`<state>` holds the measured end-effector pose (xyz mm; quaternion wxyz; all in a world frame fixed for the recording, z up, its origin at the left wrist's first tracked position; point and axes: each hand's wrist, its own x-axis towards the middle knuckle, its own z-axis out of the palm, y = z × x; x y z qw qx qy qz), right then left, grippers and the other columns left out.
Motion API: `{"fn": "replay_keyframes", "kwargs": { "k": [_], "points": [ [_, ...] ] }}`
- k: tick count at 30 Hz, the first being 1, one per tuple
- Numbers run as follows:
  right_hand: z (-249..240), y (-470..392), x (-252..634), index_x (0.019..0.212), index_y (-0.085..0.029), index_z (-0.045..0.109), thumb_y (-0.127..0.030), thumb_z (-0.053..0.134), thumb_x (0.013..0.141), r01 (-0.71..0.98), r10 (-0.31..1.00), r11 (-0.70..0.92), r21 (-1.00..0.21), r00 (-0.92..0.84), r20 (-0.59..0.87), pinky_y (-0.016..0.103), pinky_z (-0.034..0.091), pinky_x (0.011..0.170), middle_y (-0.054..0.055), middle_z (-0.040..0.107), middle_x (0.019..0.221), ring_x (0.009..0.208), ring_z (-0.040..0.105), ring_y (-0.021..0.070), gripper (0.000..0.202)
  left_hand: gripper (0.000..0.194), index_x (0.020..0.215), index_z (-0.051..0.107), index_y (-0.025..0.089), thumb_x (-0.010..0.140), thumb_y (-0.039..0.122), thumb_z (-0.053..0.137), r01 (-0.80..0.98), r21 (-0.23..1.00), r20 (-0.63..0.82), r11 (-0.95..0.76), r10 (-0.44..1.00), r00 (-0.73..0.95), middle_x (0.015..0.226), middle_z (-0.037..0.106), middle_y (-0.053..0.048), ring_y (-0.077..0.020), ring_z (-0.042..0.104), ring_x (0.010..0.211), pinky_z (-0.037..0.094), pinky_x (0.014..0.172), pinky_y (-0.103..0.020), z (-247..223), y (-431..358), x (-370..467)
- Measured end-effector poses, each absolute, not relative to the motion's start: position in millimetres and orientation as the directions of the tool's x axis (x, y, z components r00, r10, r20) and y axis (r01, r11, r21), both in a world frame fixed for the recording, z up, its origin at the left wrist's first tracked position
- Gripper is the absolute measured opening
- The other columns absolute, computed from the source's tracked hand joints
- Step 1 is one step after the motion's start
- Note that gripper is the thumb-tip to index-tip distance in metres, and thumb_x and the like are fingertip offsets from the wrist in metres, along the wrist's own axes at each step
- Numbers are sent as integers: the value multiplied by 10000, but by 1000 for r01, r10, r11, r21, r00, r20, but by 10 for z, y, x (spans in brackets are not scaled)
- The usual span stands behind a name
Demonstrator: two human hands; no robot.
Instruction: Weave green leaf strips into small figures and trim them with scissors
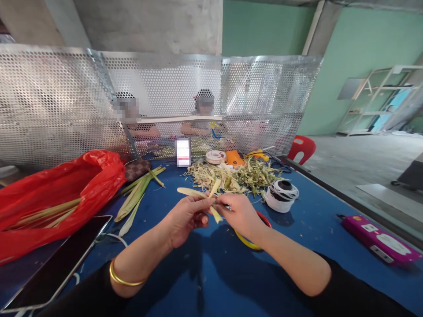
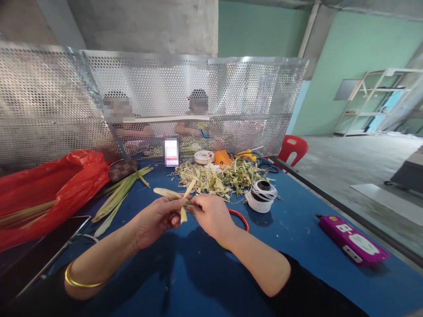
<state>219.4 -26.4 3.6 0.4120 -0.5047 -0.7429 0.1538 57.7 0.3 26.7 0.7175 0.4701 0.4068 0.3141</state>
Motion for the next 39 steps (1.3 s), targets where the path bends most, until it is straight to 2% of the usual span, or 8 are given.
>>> {"fn": "replay_keyframes", "kwargs": {
  "k": [7,12,18,22,24,29,31,39],
  "points": [
    [69,-306,2207,719,-199,631,-159,528,860,748,795,526,-405,-263,547,275,351,679,20,600,659,681,544,166,179,151,707,636,120,646,218,734,-35,969,-211,246,888,408,536,628,-12,-55,484,397,388,438,-166,290,32,578],
    [6,-250,2202,728,-207,669,-186,563,848,699,822,500,-512,-196,535,269,363,653,21,629,661,670,556,169,162,132,693,646,125,616,157,748,-84,944,-271,318,897,349,511,620,4,-55,493,402,381,419,-154,273,67,575],
    [51,-230,2204,757,-221,699,-238,542,869,580,855,499,-644,-210,474,282,382,689,18,664,696,699,567,173,193,209,839,663,140,716,299,718,-69,944,-251,324,835,489,647,671,-13,-59,538,435,438,470,-171,268,98,526],
    [56,-238,2207,776,-215,694,-277,502,890,510,869,489,-708,-216,445,267,408,633,23,668,726,692,578,169,231,242,968,654,153,750,252,690,-94,912,-293,400,794,533,669,672,-9,-48,530,429,436,459,-159,275,84,525],
    [34,-237,2205,755,-205,680,-261,500,894,570,836,530,-628,-227,500,291,423,699,25,661,712,702,578,171,234,188,924,659,133,746,191,683,-127,876,-353,465,798,489,622,654,-5,-49,521,427,436,445,-156,274,75,540],
    [-6,-236,2202,754,-180,643,-187,471,896,750,678,613,-249,-337,653,376,364,931,45,628,671,701,565,179,224,141,871,651,135,736,92,652,-217,813,-448,540,818,360,579,640,7,-58,531,429,460,444,-163,262,68,564],
    [-2,-237,2208,774,-184,639,-183,455,905,764,657,612,-204,-347,669,378,356,951,43,639,683,703,573,178,226,148,879,651,137,743,80,638,-229,803,-453,551,813,367,579,641,14,-56,530,418,476,457,-170,266,75,553],
    [20,-206,2264,845,-220,673,-101,540,853,671,724,620,-407,-292,625,380,354,939,9,706,867,843,619,171,178,336,1183,578,161,881,281,491,-135,820,-304,556,623,721,917,722,-118,-168,679,657,548,614,-285,340,101,440]
  ]
}}
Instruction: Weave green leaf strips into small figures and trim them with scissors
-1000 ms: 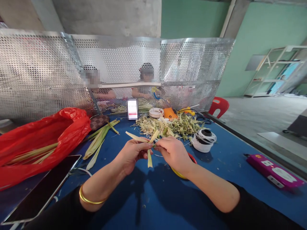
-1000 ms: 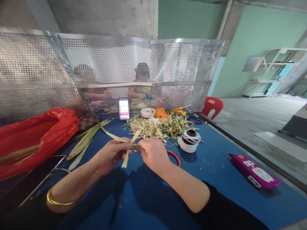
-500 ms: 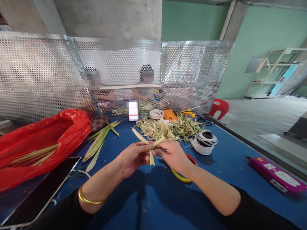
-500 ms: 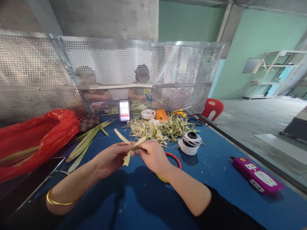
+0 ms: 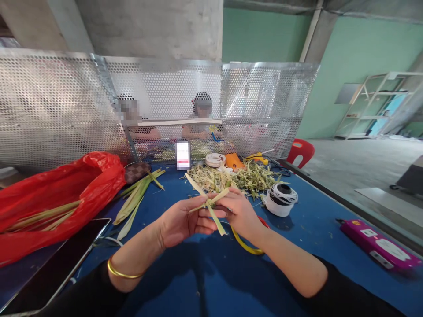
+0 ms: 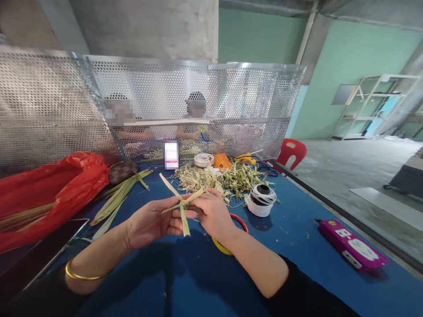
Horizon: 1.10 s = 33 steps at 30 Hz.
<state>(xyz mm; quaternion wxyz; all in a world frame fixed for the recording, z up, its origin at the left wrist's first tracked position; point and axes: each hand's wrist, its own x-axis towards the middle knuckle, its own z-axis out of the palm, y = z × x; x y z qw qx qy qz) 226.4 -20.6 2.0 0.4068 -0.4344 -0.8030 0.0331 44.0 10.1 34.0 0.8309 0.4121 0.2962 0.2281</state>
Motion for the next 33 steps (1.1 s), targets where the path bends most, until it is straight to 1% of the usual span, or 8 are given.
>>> {"fn": "replay_keyframes", "kwargs": {
  "k": [3,8,11,13,17,24,27,33],
  "points": [
    [41,-161,2320,852,-243,699,-139,569,842,599,768,615,-513,-306,562,356,410,880,7,707,875,860,622,179,167,368,1225,549,174,871,263,503,-103,848,-274,519,598,753,1009,705,-131,-185,680,753,545,614,-280,369,101,432],
    [179,-144,2436,1005,-218,681,-222,565,823,494,880,404,-770,20,474,358,455,873,62,678,1073,1009,606,226,217,341,1173,571,153,841,232,564,-80,904,-294,420,747,596,924,725,-115,-113,647,617,510,572,-217,303,75,503],
    [236,-188,2425,1020,-193,679,-327,563,827,343,938,302,-890,62,342,345,482,831,68,707,1000,955,636,231,261,335,1111,601,158,809,302,620,-67,924,-275,377,775,568,902,731,-111,-100,642,594,480,548,-193,210,42,560],
    [231,-216,2388,951,-191,701,-324,610,789,374,955,271,-887,7,295,327,488,784,47,723,890,858,654,221,229,327,1050,625,160,785,350,644,-75,936,-247,345,792,559,862,734,-98,-99,641,588,453,524,-180,161,19,584],
    [191,-247,2318,781,-210,707,-246,610,779,554,952,281,-784,-60,299,282,461,702,-2,706,762,737,633,179,104,329,939,651,162,736,420,672,-53,950,-232,308,808,542,793,733,-75,-97,624,546,385,462,-172,119,-6,600],
    [162,-261,2319,751,-228,688,-178,604,797,737,844,448,-505,-163,511,287,423,749,-1,676,755,793,597,180,108,218,822,656,145,717,336,658,116,980,-196,161,869,454,620,710,-56,-104,579,460,326,426,-195,95,42,605],
    [136,-241,2333,788,-233,701,-193,594,810,716,859,444,-539,-169,484,288,431,741,8,680,776,791,601,183,116,239,839,668,150,713,353,657,152,976,-208,156,872,442,637,715,-51,-76,538,425,287,417,-188,119,41,605],
    [89,-241,2266,789,-207,711,-295,600,805,567,929,341,-750,-82,360,268,444,709,17,667,824,794,601,177,142,261,904,679,157,788,348,545,223,968,-227,116,785,577,739,733,-62,-68,539,405,263,399,-187,137,-78,688]
  ]
}}
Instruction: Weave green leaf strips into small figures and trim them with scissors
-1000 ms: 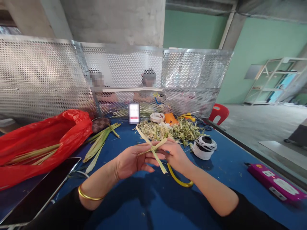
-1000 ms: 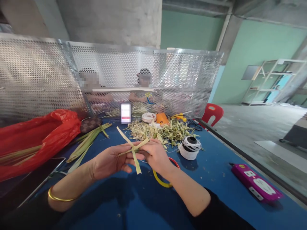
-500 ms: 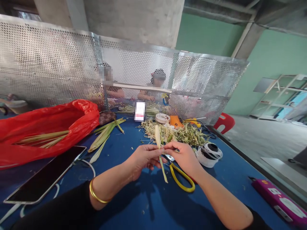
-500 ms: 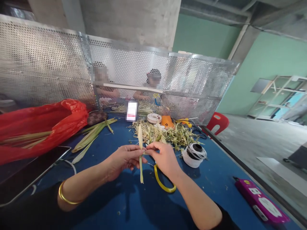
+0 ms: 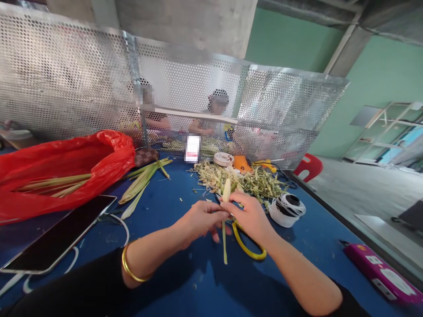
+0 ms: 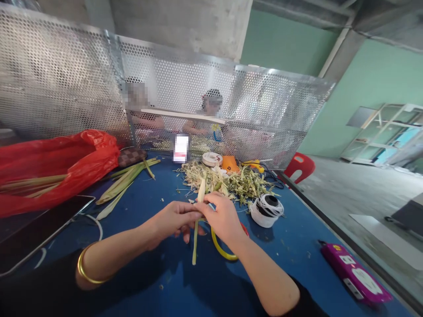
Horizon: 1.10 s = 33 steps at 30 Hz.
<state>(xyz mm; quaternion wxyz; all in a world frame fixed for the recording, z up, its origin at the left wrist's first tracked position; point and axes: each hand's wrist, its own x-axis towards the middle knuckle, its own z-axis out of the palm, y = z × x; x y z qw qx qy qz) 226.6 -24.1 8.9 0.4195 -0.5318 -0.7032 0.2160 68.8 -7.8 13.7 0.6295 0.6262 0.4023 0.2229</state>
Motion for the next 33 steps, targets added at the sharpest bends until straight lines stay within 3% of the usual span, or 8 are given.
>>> {"fn": "replay_keyframes", "kwargs": {
  "k": [5,8,14,16,20,23,27,33],
  "points": [
    [8,-232,2218,625,-151,671,-354,623,763,392,969,178,-902,90,230,240,388,507,-2,584,577,555,517,137,250,274,961,688,159,796,264,495,254,964,-222,77,755,617,754,735,-57,-64,539,391,269,395,-181,112,-112,713],
    [16,-221,2259,637,-151,663,-370,628,754,348,959,205,-915,116,259,243,391,517,-8,568,572,554,499,132,251,261,934,702,168,771,296,544,259,961,-239,94,752,614,754,737,-58,-68,556,426,272,400,-169,104,-86,690],
    [178,-314,2278,700,-178,603,-284,613,768,377,867,338,-862,230,441,254,445,580,-10,549,630,602,518,139,126,305,913,669,153,692,363,655,141,923,-376,359,753,540,783,736,-93,-133,639,536,392,445,-200,67,-51,675],
    [207,-375,2229,755,-184,613,-243,586,791,440,810,432,-788,196,553,267,472,624,20,587,728,669,558,154,74,336,887,665,149,650,384,702,109,921,-374,374,775,510,769,732,-89,-143,643,542,430,473,-221,71,-55,676],
    [196,-496,2122,805,-191,622,-167,519,842,623,644,605,-496,-15,765,279,491,679,51,576,815,746,584,161,113,317,799,654,140,655,419,700,61,926,-357,372,814,458,691,705,-64,-139,629,516,422,455,-217,112,-81,680],
    [139,-543,2073,889,-185,633,-116,495,858,699,551,668,-254,-236,801,278,490,711,62,598,847,771,597,158,158,222,716,640,137,696,357,653,19,930,-341,366,844,413,577,640,-20,-129,601,485,401,434,-206,142,-95,679],
    [51,-524,2038,915,-175,640,-87,504,854,763,456,644,52,-438,775,338,447,817,61,644,837,828,608,172,173,229,836,682,129,721,319,626,-132,910,-302,394,845,441,642,641,-20,-105,585,539,451,515,-205,147,-72,659],
    [-14,-466,2040,918,-176,641,-102,487,868,839,474,527,131,-419,775,390,375,909,60,663,859,917,595,190,178,178,837,662,113,737,217,557,-334,757,-367,562,788,494,689,655,-43,-122,594,569,511,622,-257,150,-3,624]
  ]
}}
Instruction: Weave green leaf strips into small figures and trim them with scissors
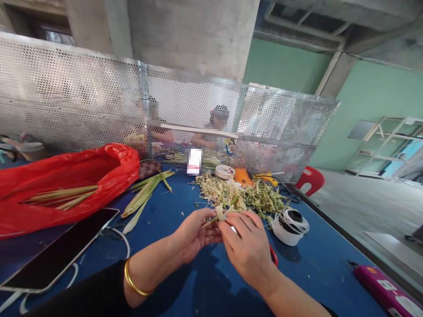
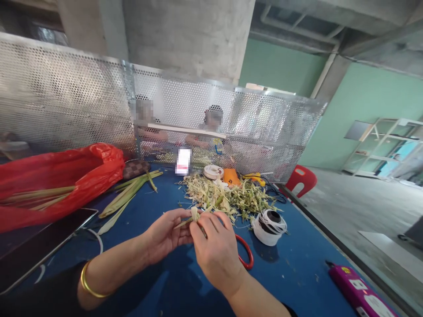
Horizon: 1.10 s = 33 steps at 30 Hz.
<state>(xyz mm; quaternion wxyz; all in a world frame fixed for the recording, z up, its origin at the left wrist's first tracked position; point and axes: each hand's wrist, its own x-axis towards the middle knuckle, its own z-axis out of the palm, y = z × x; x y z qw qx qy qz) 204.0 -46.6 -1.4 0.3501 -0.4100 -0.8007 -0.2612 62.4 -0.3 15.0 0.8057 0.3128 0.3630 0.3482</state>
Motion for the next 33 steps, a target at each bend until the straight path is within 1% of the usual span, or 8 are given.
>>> {"fn": "replay_keyframes", "kwargs": {
  "k": [2,8,12,14,17,24,28,33],
  "points": [
    [-37,-459,2054,942,-174,641,-99,483,863,839,468,521,158,-436,769,400,364,926,62,668,877,940,590,197,191,178,857,658,120,738,190,545,-374,740,-337,558,790,512,698,658,-37,-119,599,578,510,624,-252,159,-7,622],
    [-55,-464,2069,1014,-157,636,-108,455,859,814,482,544,202,-500,720,429,338,971,78,661,916,1001,563,217,243,245,962,662,148,720,182,664,-370,819,-218,439,834,507,788,676,-38,-113,622,654,490,639,-222,128,-38,639],
    [-24,-463,2038,973,-146,648,-197,492,880,798,470,581,161,-490,734,430,348,966,87,648,944,976,549,229,189,216,931,665,146,727,217,671,-384,823,-197,419,844,498,706,643,-25,-98,582,563,448,525,-194,110,-50,643],
    [-31,-458,2028,960,-143,654,-158,456,894,789,431,595,155,-476,766,405,367,941,86,646,931,941,551,217,209,215,926,664,138,722,206,665,-384,816,-208,432,840,501,701,634,-27,-95,565,540,446,511,-199,123,-67,651],
    [-67,-454,2028,1024,-145,645,-84,364,904,774,392,601,199,-502,770,401,380,901,84,648,902,884,559,208,311,219,944,661,126,736,184,630,-384,806,-255,451,849,463,743,644,-48,-109,584,595,472,560,-216,146,-97,672],
    [-85,-484,2005,1132,-138,593,-89,343,888,786,463,554,275,-565,683,433,375,888,91,633,890,827,554,219,353,240,948,682,154,723,218,629,-338,817,-313,467,852,421,759,662,-37,-124,608,655,469,560,-206,128,-117,692],
    [-65,-486,1999,1041,-156,610,-68,374,853,796,542,544,264,-574,614,433,375,884,79,603,858,792,527,219,314,224,940,685,155,729,206,628,-319,825,-295,466,837,461,782,672,-47,-130,614,681,468,566,-208,142,-136,704],
    [-82,-476,2021,924,-161,606,-44,407,847,798,563,553,238,-569,599,440,352,935,63,588,837,797,523,203,244,187,902,687,135,751,223,619,-269,851,-282,451,824,490,770,652,-44,-108,590,657,453,565,-194,132,-157,721]
  ]
}}
